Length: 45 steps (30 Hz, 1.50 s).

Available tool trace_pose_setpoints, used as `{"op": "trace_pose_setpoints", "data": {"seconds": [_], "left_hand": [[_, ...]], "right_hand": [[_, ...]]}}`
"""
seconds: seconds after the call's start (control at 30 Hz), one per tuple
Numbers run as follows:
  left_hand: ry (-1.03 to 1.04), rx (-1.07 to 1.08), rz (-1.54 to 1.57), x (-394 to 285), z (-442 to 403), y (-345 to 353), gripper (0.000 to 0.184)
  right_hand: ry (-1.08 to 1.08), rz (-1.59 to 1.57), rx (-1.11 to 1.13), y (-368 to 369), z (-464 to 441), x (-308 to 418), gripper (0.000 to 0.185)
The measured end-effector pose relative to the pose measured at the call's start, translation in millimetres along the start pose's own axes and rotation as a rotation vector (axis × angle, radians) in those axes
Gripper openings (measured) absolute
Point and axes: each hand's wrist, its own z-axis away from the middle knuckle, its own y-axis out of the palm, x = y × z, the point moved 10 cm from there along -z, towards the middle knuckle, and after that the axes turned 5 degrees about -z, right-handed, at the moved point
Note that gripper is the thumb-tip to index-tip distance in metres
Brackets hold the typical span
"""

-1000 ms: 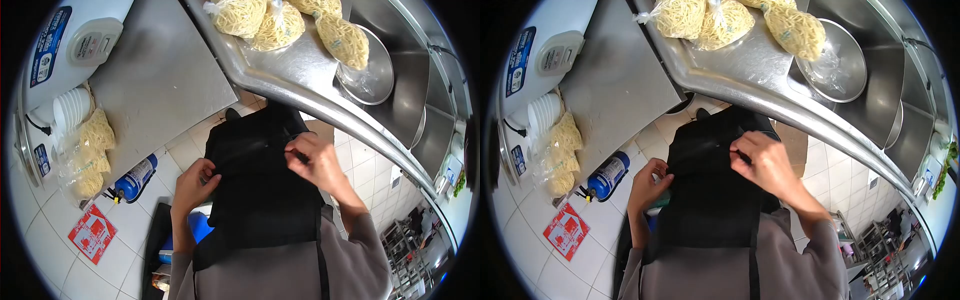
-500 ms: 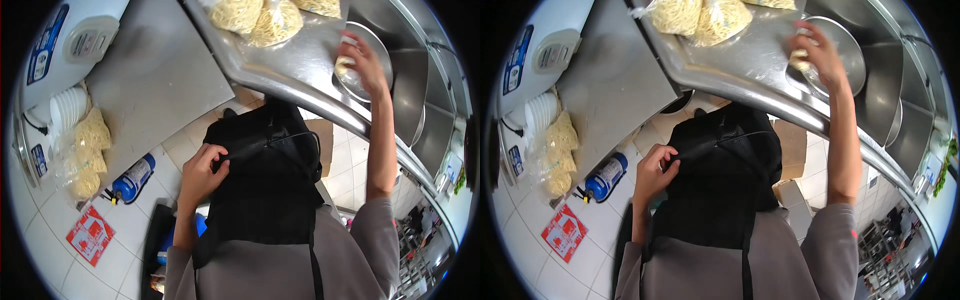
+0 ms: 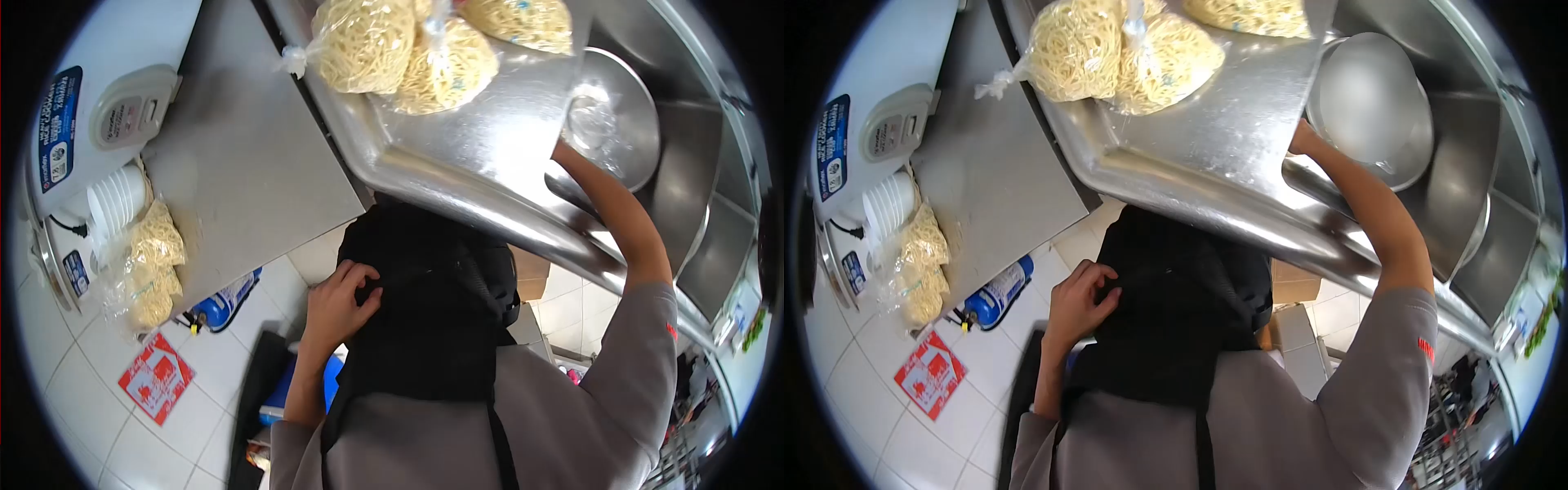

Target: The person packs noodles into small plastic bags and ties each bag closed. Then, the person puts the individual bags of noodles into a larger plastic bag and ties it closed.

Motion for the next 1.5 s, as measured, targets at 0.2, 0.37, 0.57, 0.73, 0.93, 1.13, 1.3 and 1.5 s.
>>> {"op": "trace_pose_setpoints", "data": {"seconds": [0.2, 0.37, 0.57, 0.73, 0.93, 1.13, 1.3, 1.5], "left_hand": [[-0.086, -0.008, 0.015, 7.9, -12.1, 16.8, 0.017], [-0.1, -0.023, -0.007, 6.5, -17.4, 15.8, 0.014], [-0.059, -0.053, -0.014, -1.0, -18.3, -4.5, 0.013], [0.052, -0.01, 0.031, -5.4, 3.6, -26.9, 0.019], [0.187, -0.056, 0.081, -7.2, 39.5, -50.4, 0.032], [0.176, -0.152, 0.065, 20.8, 79.0, -66.3, 0.026], [0.051, -0.254, 0.141, 64.2, 97.6, -69.7, 0.018], [-0.022, -0.376, 0.13, 96.0, 88.5, -74.7, 0.014]], "right_hand": [[-0.131, 0.141, 0.045, 36.3, -31.1, -6.6, 0.037], [-0.228, 0.15, 0.039, 28.6, -26.4, 4.3, 0.041], [-0.349, 0.081, -0.05, -26.7, 37.5, 32.8, 0.047], [0.084, 0.058, -0.157, -107.8, 174.2, 68.6, 0.039], [-0.215, -0.329, -0.675, -149.3, 284.5, 182.7, 0.036], [-0.449, -0.304, -0.692, -117.6, 260.0, 272.7, 0.046], [-0.387, -0.22, -0.713, -108.6, 254.8, 287.6, 0.053], [-0.434, 0.067, -0.915, -110.6, 277.9, 303.7, 0.057]]}}
